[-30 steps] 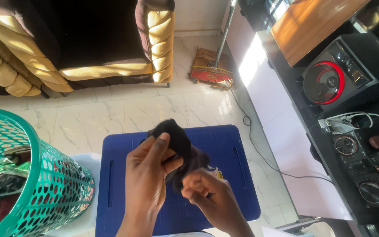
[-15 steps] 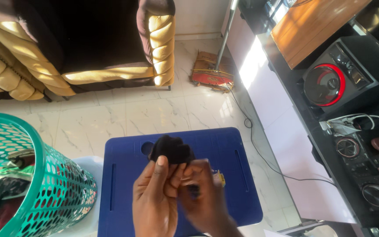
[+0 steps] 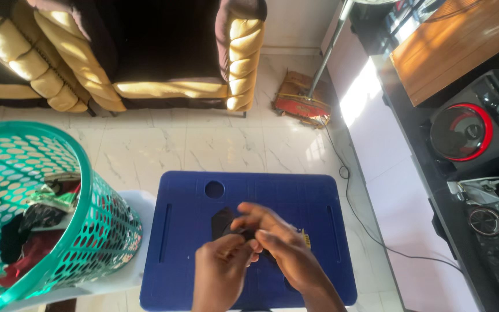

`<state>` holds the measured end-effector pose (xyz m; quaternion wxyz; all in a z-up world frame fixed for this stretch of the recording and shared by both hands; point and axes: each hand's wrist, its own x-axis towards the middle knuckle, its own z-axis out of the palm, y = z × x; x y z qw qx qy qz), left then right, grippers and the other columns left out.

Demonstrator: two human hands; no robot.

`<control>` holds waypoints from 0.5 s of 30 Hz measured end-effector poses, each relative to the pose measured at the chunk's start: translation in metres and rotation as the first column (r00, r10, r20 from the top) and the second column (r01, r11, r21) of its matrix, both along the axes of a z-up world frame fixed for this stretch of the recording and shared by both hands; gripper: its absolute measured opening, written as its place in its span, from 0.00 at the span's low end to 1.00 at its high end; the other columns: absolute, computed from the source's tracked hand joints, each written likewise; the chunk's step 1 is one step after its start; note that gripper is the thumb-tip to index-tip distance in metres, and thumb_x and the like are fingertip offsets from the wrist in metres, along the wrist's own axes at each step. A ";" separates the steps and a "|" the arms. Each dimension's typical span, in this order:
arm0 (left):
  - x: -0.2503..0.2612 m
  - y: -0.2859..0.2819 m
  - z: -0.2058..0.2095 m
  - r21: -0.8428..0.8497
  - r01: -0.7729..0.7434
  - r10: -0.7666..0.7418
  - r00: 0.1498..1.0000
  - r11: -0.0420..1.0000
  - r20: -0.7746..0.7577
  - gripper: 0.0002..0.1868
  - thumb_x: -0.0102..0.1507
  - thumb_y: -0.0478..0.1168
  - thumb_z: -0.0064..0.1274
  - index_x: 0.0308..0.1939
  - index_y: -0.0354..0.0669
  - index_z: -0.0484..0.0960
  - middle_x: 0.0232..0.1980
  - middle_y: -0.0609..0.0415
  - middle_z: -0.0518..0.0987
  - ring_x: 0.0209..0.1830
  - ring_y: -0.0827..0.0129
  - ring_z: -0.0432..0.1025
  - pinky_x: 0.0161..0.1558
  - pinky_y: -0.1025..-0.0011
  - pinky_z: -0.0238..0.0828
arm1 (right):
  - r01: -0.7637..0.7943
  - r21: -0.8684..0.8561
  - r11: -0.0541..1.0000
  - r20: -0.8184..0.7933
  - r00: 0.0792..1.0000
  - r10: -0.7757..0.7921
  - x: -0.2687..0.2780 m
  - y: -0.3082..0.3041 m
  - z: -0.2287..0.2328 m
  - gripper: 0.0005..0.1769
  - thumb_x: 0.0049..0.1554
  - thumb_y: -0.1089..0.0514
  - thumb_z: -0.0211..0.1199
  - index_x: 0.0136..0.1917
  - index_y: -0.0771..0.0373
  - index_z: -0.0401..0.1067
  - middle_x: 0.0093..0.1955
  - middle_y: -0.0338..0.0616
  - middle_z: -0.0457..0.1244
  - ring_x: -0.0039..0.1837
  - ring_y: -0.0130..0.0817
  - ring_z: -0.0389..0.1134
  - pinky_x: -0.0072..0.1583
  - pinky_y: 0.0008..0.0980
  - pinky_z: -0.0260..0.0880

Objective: The person takes items of clothing from a green laundry basket, folds them individually on a blue plastic table, and places the folded items into an open dresser drawer.

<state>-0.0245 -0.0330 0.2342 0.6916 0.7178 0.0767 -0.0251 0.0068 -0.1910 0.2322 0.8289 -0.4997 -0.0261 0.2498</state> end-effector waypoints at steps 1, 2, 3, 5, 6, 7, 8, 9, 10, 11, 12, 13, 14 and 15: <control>-0.004 -0.002 -0.001 0.171 0.032 -0.024 0.998 0.985 -0.051 0.05 0.60 0.36 0.60 0.33 0.36 0.87 0.27 0.48 0.86 0.25 0.71 0.80 0.30 0.74 0.75 | -0.017 -0.127 0.992 -0.011 1.000 0.016 -0.002 0.006 0.000 0.24 0.56 0.55 0.59 0.66 0.58 0.70 0.54 0.42 0.69 0.51 0.28 0.68 0.53 0.28 0.70; -0.007 -0.003 -0.001 0.335 0.072 -0.038 0.994 0.939 -0.105 0.05 0.59 0.38 0.62 0.36 0.41 0.88 0.26 0.50 0.85 0.24 0.73 0.81 0.28 0.74 0.74 | -0.037 -0.253 0.967 -0.024 0.999 0.031 -0.004 0.015 -0.002 0.23 0.57 0.55 0.60 0.65 0.60 0.71 0.51 0.41 0.69 0.53 0.26 0.69 0.55 0.27 0.70; -0.007 0.002 -0.002 0.382 0.097 -0.122 0.992 0.919 0.040 0.05 0.57 0.38 0.65 0.33 0.42 0.89 0.26 0.50 0.85 0.24 0.71 0.80 0.29 0.73 0.73 | -0.055 -0.371 0.927 -0.030 0.998 0.047 -0.004 0.021 -0.004 0.21 0.58 0.54 0.61 0.64 0.62 0.72 0.49 0.39 0.69 0.54 0.25 0.70 0.57 0.25 0.71; -0.009 0.021 -0.009 0.478 0.132 -0.305 0.902 0.868 0.304 0.06 0.51 0.39 0.70 0.28 0.43 0.90 0.27 0.52 0.85 0.26 0.67 0.78 0.29 0.72 0.73 | 0.066 -0.298 0.952 -0.024 0.997 -0.076 -0.003 0.020 -0.005 0.20 0.54 0.59 0.67 0.60 0.64 0.74 0.45 0.40 0.66 0.49 0.27 0.67 0.52 0.27 0.69; -0.010 0.031 -0.017 0.287 0.166 -0.231 0.950 0.943 0.210 0.07 0.52 0.39 0.71 0.28 0.42 0.88 0.27 0.51 0.83 0.25 0.65 0.78 0.29 0.70 0.72 | 0.129 -0.263 0.956 -0.027 0.990 -0.141 -0.003 0.017 -0.005 0.20 0.52 0.61 0.69 0.58 0.65 0.74 0.43 0.41 0.65 0.46 0.28 0.66 0.49 0.27 0.68; -0.012 0.042 -0.028 0.083 0.169 -0.177 0.979 0.982 0.098 0.08 0.53 0.38 0.71 0.29 0.41 0.86 0.27 0.49 0.82 0.24 0.64 0.78 0.30 0.69 0.72 | 0.094 -0.197 0.976 -0.049 0.993 -0.106 -0.004 0.011 -0.004 0.18 0.52 0.62 0.70 0.56 0.64 0.73 0.43 0.40 0.64 0.46 0.27 0.65 0.50 0.26 0.67; -0.014 0.050 -0.043 -0.124 0.139 -0.144 0.989 0.982 -0.027 0.10 0.54 0.38 0.71 0.29 0.39 0.84 0.26 0.48 0.80 0.23 0.62 0.78 0.30 0.68 0.72 | 0.059 -0.129 0.990 -0.068 0.995 -0.069 -0.004 0.004 -0.001 0.17 0.52 0.63 0.71 0.55 0.63 0.72 0.43 0.40 0.64 0.46 0.26 0.65 0.50 0.25 0.67; -0.010 0.060 -0.064 0.083 0.212 -0.224 0.959 0.974 0.173 0.11 0.52 0.40 0.71 0.32 0.39 0.84 0.29 0.49 0.81 0.27 0.59 0.78 0.32 0.66 0.72 | 0.031 -0.052 0.998 -0.079 0.996 -0.035 -0.002 0.004 0.001 0.16 0.53 0.64 0.72 0.53 0.62 0.70 0.43 0.39 0.63 0.46 0.25 0.64 0.50 0.24 0.67; -0.006 0.071 -0.090 0.189 0.279 -0.317 0.924 0.942 0.215 0.11 0.55 0.41 0.68 0.35 0.40 0.85 0.30 0.49 0.82 0.28 0.58 0.78 0.33 0.65 0.72 | 0.039 -0.012 0.999 -0.070 0.997 -0.039 0.001 0.005 0.004 0.15 0.53 0.64 0.72 0.52 0.62 0.70 0.43 0.39 0.63 0.44 0.25 0.63 0.48 0.24 0.66; -0.006 0.078 -0.123 0.255 0.402 -0.451 0.874 0.879 0.178 0.11 0.58 0.43 0.65 0.37 0.40 0.85 0.31 0.49 0.82 0.30 0.58 0.78 0.35 0.65 0.73 | 0.041 0.022 0.999 -0.071 0.997 -0.039 0.000 0.004 0.007 0.14 0.54 0.64 0.72 0.51 0.62 0.69 0.43 0.39 0.62 0.42 0.25 0.62 0.47 0.24 0.65; -0.011 0.079 -0.161 0.282 0.549 -0.589 0.805 0.787 0.075 0.11 0.61 0.44 0.62 0.40 0.40 0.85 0.32 0.49 0.82 0.32 0.58 0.78 0.36 0.64 0.73 | 0.044 0.056 0.997 -0.072 0.997 -0.040 -0.001 0.003 0.011 0.13 0.55 0.64 0.72 0.50 0.62 0.69 0.42 0.39 0.62 0.41 0.25 0.61 0.45 0.25 0.65; -0.013 0.080 -0.202 0.307 0.686 -0.716 0.698 0.660 -0.020 0.12 0.64 0.45 0.59 0.43 0.40 0.85 0.33 0.49 0.82 0.34 0.58 0.78 0.38 0.64 0.73 | 0.081 0.022 0.996 -0.057 0.995 -0.080 0.001 0.003 0.015 0.12 0.54 0.64 0.71 0.49 0.62 0.70 0.42 0.39 0.62 0.38 0.24 0.59 0.42 0.24 0.62; -0.020 0.082 -0.240 0.356 0.770 -0.814 0.579 0.529 -0.044 0.13 0.67 0.46 0.57 0.45 0.41 0.86 0.35 0.49 0.82 0.35 0.57 0.78 0.39 0.63 0.73 | 0.120 -0.011 0.993 -0.041 0.992 -0.120 0.003 0.004 0.020 0.12 0.54 0.64 0.71 0.49 0.62 0.70 0.42 0.39 0.62 0.36 0.24 0.57 0.39 0.24 0.60; -0.029 0.083 -0.275 0.435 0.792 -0.885 0.464 0.428 0.025 0.15 0.69 0.48 0.54 0.48 0.41 0.86 0.36 0.49 0.82 0.37 0.57 0.78 0.40 0.63 0.73 | 0.158 -0.047 0.986 -0.025 0.987 -0.159 0.003 0.003 0.024 0.11 0.54 0.64 0.70 0.49 0.62 0.71 0.42 0.39 0.63 0.34 0.23 0.56 0.36 0.24 0.58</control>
